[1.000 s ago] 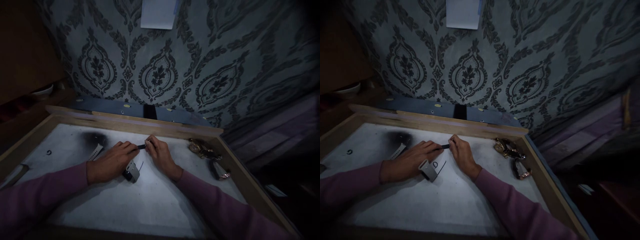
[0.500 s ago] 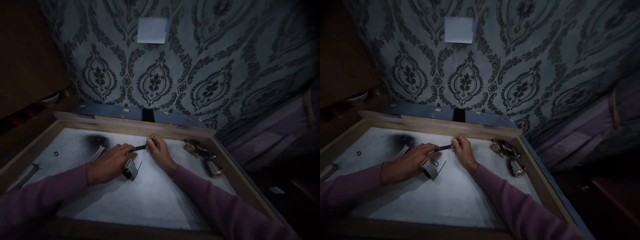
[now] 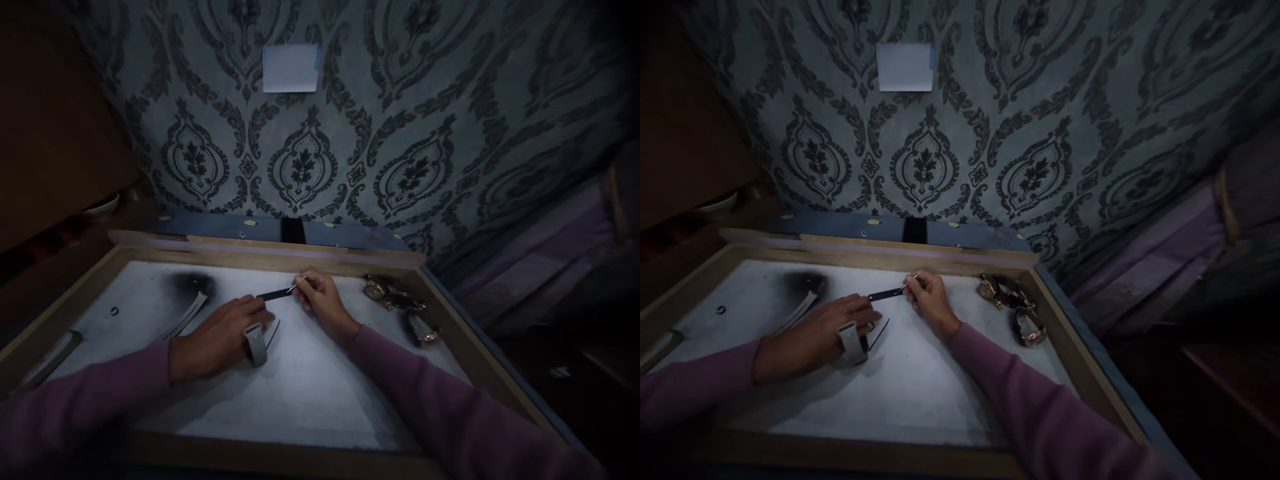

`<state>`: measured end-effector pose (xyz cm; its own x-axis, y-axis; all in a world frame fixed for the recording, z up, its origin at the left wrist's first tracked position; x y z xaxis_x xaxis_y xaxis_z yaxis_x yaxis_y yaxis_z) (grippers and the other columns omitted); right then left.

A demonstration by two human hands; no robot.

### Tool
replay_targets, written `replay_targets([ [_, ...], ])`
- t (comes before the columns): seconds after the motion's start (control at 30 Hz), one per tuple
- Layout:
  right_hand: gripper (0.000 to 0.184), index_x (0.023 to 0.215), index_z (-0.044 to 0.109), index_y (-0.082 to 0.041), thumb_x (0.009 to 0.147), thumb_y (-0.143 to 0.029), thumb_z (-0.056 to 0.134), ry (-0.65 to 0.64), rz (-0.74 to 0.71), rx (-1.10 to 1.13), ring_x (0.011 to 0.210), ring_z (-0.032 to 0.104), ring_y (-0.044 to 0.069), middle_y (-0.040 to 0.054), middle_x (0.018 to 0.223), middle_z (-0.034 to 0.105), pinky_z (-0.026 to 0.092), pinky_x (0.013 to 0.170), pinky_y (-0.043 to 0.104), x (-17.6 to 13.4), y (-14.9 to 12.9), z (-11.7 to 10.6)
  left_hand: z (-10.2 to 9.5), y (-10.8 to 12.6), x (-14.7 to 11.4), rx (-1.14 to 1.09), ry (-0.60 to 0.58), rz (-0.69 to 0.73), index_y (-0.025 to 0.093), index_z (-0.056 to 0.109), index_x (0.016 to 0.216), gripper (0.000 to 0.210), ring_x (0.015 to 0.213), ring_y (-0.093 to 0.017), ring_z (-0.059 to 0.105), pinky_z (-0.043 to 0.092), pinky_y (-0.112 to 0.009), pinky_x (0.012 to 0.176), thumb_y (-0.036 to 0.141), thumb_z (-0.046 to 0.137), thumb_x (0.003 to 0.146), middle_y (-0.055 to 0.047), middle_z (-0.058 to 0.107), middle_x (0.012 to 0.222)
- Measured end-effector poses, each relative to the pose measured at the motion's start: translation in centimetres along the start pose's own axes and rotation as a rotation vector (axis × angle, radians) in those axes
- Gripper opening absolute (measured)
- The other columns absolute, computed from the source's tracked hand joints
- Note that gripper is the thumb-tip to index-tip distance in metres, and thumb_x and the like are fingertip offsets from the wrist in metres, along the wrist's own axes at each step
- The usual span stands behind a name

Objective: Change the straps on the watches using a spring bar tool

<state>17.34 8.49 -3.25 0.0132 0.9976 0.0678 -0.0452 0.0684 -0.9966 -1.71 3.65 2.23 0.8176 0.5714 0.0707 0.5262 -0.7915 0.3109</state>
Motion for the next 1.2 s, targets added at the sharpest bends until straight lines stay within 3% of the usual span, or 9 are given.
replay_targets([
  [0.07,0.028,0.068,0.06,-0.017,0.071,-0.043,0.068,-0.017,0.003,-0.024,0.041,0.04,0.006,-0.0026,0.055,0.056,0.027,0.035,0.018,-0.1,0.0,-0.5,0.1,-0.7,1.1,0.004,0.033,0.008,0.016,0.054,0.11,0.02,0.093,-0.022,0.049,0.041,-0.035,0.081,0.013,0.041,0.095,-0.008,0.055,0.104],
  [0.23,0.019,0.072,0.066,-0.015,0.069,-0.034,0.07,-0.058,-0.004,-0.122,0.037,0.034,0.006,-0.0044,0.048,0.054,0.025,0.036,0.019,-0.1,0.1,-2.0,1.3,-1.3,3.3,0.103,-0.015,-0.011,0.014,0.054,0.113,0.025,0.094,-0.024,0.047,0.043,-0.039,0.082,0.013,0.035,0.095,-0.01,0.054,0.107],
  [0.37,0.014,0.073,0.066,-0.016,0.071,-0.03,0.067,-0.093,-0.051,-0.211,0.04,0.041,0.008,-0.005,0.047,0.054,0.03,0.04,0.02,-0.1,0.2,-2.5,2.2,-1.7,4.1,0.154,-0.014,-0.03,0.014,0.055,0.11,0.024,0.094,-0.024,0.045,0.043,-0.039,0.081,0.014,0.036,0.095,-0.011,0.053,0.108],
  [0.57,0.008,0.072,0.069,-0.018,0.075,-0.021,0.063,-0.159,-0.179,-0.411,0.064,0.06,0.017,0.0019,0.068,0.068,0.045,0.061,0.027,-0.3,-0.6,-2.5,1.8,-1.7,4.1,0.143,-0.012,0.014,0.015,0.053,0.118,0.029,0.091,-0.023,0.046,0.042,-0.037,0.079,0.013,0.04,0.092,-0.009,0.052,0.103],
  [0.7,0.01,0.073,0.069,-0.019,0.077,-0.012,0.064,-0.198,-0.274,-0.573,0.071,0.059,0.018,0.0032,0.075,0.067,0.043,0.068,0.029,-0.8,-1.4,-2.6,1.1,-1.4,3.9,0.099,-0.038,0.036,0.017,0.05,0.123,0.035,0.093,-0.024,0.047,0.042,-0.037,0.082,0.014,0.046,0.088,-0.01,0.053,0.105],
  [0.87,0.013,0.081,0.066,-0.017,0.086,-0.008,0.059,-0.287,-0.439,-0.958,0.077,0.06,0.018,0.0047,0.08,0.065,0.043,0.068,0.028,-1.3,-1.6,-2.3,1.0,-1.7,3.6,0.079,-0.053,0.052,0.017,0.05,0.125,0.037,0.096,-0.025,0.048,0.041,-0.039,0.085,0.012,0.044,0.089,-0.01,0.052,0.109],
  [1.0,0.012,0.082,0.064,-0.017,0.087,-0.008,0.06,-0.322,-0.487,-0.991,0.079,0.059,0.018,0.0047,0.082,0.065,0.044,0.07,0.028,-1.3,-1.6,-2.2,1.1,-2.4,3.3,0.058,-0.043,0.1,0.017,0.049,0.127,0.04,0.101,-0.027,0.048,0.042,-0.04,0.084,0.016,0.05,0.087,-0.013,0.051,0.116],
  [1.2,0.013,0.082,0.064,-0.017,0.088,-0.008,0.058,-0.331,-0.489,-0.97,0.078,0.058,0.018,0.0045,0.08,0.064,0.044,0.069,0.029,-1.1,-1.5,-2.3,1.2,-2.9,3.2,-0.024,0.032,0.139,0.021,0.046,0.133,0.044,0.101,-0.026,0.049,0.043,-0.039,0.085,0.011,0.045,0.09,-0.012,0.052,0.118],
])
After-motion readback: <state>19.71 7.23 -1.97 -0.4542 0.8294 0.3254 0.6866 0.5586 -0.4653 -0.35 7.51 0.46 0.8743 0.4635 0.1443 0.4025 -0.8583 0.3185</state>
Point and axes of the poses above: each hand's wrist, its own x-axis towards the middle knuckle, its own z-axis out of the palm, y = z × x, the point moved 3 cm from there along x, towards the middle knuckle
